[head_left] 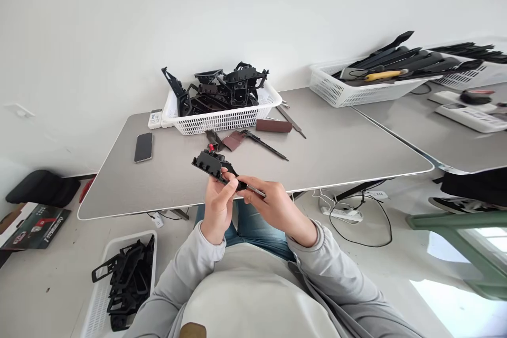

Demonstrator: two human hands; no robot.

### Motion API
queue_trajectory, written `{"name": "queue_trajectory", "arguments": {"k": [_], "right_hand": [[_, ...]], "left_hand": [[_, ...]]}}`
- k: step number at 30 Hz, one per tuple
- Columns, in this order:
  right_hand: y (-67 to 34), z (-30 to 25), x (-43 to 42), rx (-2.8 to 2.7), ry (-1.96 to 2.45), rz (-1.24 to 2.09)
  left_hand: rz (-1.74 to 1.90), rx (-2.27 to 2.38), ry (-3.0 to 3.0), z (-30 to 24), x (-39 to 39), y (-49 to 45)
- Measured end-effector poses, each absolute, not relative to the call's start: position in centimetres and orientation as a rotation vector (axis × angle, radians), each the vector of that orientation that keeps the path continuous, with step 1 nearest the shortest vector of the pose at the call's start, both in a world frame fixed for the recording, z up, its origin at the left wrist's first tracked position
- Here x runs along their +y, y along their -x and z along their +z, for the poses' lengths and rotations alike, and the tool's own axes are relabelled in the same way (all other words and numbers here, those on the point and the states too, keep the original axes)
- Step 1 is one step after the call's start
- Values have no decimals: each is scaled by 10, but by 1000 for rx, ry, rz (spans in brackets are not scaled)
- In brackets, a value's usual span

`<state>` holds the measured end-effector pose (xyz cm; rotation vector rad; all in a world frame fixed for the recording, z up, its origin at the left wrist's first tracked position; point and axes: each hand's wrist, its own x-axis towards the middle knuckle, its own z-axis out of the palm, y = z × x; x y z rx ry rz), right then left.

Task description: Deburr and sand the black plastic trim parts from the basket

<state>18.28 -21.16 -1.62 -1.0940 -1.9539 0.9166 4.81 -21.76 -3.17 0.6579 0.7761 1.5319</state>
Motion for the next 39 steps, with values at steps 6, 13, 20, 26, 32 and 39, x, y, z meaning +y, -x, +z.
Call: {"name": "queue_trajectory", "arguments": {"k": [6, 13, 20, 26, 32, 39], "right_hand": [[-184, -20, -222, -1866, 1037, 984], [-180, -25, -217, -1442, 963, 1257], [-188, -44, -201, -1014, 885, 1673], [-169, -77, -210, -986, 892, 1695], [-167, -83, -207, -1093, 939, 1546], [-201, -48, -158, -1630, 1185, 936]], "left_hand": [[1565, 722, -699, -30, -227, -57], [1601, 711, -651, -31, -223, -62], [1627, 712, -517, -39, -208, -54], [1698, 646, -544, -40, -197, -44], [1759, 647, -553, -42, -186, -34], [1677, 634, -661, -41, -151, -22]]}}
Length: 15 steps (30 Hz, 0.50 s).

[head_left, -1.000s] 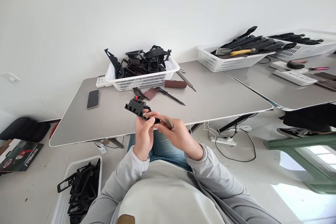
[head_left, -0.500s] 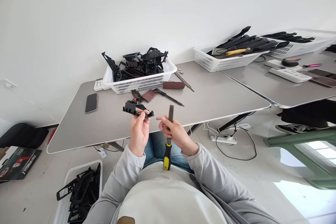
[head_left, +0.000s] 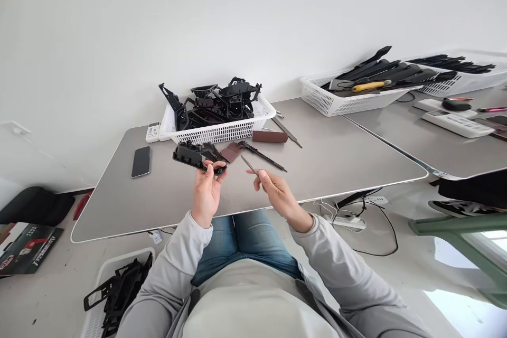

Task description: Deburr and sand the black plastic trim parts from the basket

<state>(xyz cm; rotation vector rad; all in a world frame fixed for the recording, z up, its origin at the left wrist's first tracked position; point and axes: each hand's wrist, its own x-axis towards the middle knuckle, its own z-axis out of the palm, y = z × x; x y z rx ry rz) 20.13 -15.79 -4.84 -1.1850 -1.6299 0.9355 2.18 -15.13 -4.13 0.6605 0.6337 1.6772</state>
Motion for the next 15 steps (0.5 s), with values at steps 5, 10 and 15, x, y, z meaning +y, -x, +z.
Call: {"name": "queue_trajectory", "arguments": {"k": [5, 10, 15], "right_hand": [[-196, -32, -125, -1957, 1210, 491], [-179, -40, -88, -2136, 1104, 274], [-170, -59, -54, -2203, 1052, 85]], "left_hand": [[1701, 654, -728, -42, -120, -16], [1712, 805, -824, -53, -92, -7], [1707, 952, -933, -74, -72, 4]]}}
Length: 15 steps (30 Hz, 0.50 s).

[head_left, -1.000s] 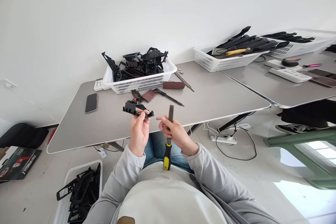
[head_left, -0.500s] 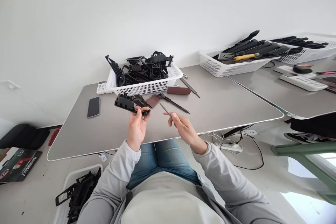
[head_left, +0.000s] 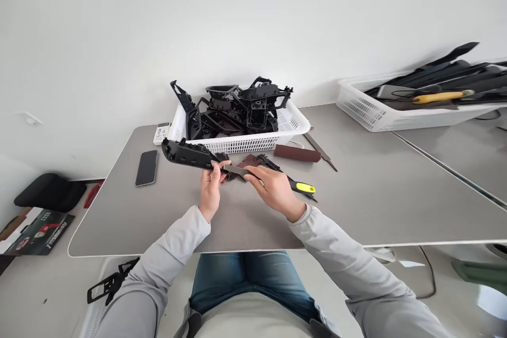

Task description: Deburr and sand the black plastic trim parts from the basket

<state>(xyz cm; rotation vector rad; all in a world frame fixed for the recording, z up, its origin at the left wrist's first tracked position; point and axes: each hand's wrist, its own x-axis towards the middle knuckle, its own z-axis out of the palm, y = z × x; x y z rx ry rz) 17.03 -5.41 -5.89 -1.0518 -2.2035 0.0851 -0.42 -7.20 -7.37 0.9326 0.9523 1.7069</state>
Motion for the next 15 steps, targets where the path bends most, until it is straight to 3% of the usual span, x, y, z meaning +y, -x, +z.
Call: {"name": "queue_trajectory", "arguments": {"k": [15], "right_hand": [[-175, -93, -43, -2197, 987, 129]], "left_hand": [[1596, 1255, -1018, -103, -74, 17]]}}
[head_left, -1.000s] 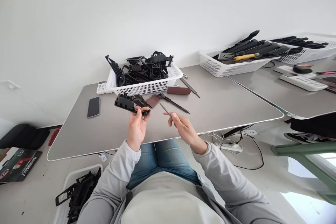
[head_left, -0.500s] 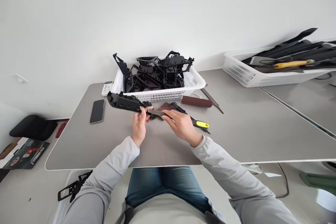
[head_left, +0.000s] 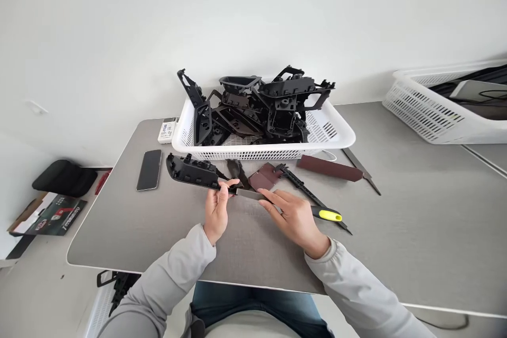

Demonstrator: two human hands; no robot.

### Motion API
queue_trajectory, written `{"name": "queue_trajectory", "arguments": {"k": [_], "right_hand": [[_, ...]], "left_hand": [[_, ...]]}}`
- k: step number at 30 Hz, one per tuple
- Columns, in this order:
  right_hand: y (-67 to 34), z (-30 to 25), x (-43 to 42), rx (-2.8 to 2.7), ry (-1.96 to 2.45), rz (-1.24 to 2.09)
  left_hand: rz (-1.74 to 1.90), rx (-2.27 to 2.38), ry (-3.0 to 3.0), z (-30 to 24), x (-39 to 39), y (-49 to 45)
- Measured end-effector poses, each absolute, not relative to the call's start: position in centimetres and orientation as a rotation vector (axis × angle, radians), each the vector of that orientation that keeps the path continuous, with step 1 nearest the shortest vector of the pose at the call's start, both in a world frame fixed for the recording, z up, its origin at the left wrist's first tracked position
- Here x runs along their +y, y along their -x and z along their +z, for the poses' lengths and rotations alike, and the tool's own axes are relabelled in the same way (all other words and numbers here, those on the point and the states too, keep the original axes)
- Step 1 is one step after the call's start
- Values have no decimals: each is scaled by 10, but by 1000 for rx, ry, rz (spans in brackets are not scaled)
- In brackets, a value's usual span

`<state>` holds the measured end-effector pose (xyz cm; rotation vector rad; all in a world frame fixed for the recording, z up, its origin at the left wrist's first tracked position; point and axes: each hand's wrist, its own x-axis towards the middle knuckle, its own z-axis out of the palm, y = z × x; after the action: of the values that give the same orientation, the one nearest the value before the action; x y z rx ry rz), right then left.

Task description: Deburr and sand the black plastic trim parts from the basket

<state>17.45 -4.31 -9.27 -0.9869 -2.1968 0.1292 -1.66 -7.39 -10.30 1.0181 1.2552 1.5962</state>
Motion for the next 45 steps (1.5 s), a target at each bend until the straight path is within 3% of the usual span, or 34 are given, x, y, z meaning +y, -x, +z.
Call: {"name": "queue_trajectory", "arguments": {"k": [27, 45], "right_hand": [[-169, -88, -47, -2156, 1084, 437], [-185, -43, -45, -1493, 1075, 1419]], "left_hand": [[1627, 1132, -805, -107, -66, 21], [1630, 980, -654, -80, -73, 26]]}}
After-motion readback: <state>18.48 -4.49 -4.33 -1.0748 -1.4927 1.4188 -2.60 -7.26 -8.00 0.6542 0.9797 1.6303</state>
